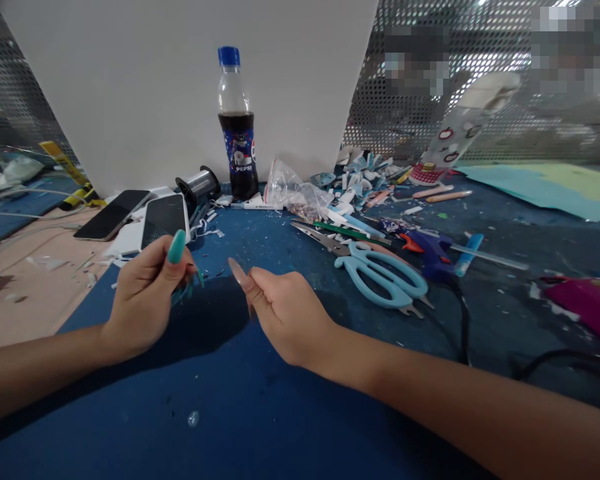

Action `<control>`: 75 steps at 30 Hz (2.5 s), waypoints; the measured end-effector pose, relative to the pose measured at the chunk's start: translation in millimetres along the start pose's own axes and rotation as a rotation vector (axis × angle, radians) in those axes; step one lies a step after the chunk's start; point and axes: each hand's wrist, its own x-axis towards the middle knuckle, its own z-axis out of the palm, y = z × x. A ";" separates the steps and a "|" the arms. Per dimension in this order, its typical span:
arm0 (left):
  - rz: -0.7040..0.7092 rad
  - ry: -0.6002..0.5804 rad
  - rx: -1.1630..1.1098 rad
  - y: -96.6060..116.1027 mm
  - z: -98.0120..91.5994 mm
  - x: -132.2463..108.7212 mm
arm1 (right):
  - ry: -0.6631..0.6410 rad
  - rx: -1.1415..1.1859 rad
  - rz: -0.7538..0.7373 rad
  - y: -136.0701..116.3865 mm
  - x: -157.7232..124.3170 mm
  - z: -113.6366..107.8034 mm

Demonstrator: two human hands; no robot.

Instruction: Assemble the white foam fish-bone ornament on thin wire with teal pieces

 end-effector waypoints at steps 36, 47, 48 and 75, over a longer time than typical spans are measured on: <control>0.990 -0.097 0.534 -14.6 -5.2 12.2 | 0.196 -0.328 -0.058 -8.3 -0.5 1.6; 1.092 -0.111 0.674 -5.6 0.9 10.6 | -0.043 -0.063 -0.241 -14.8 -2.9 2.4; 1.076 -0.113 0.681 -6.2 1.0 10.8 | -0.046 -0.045 -0.205 -15.7 -2.7 2.2; 0.244 -0.610 1.546 -17.1 -20.2 49.5 | 0.145 0.507 0.327 -3.7 7.2 1.3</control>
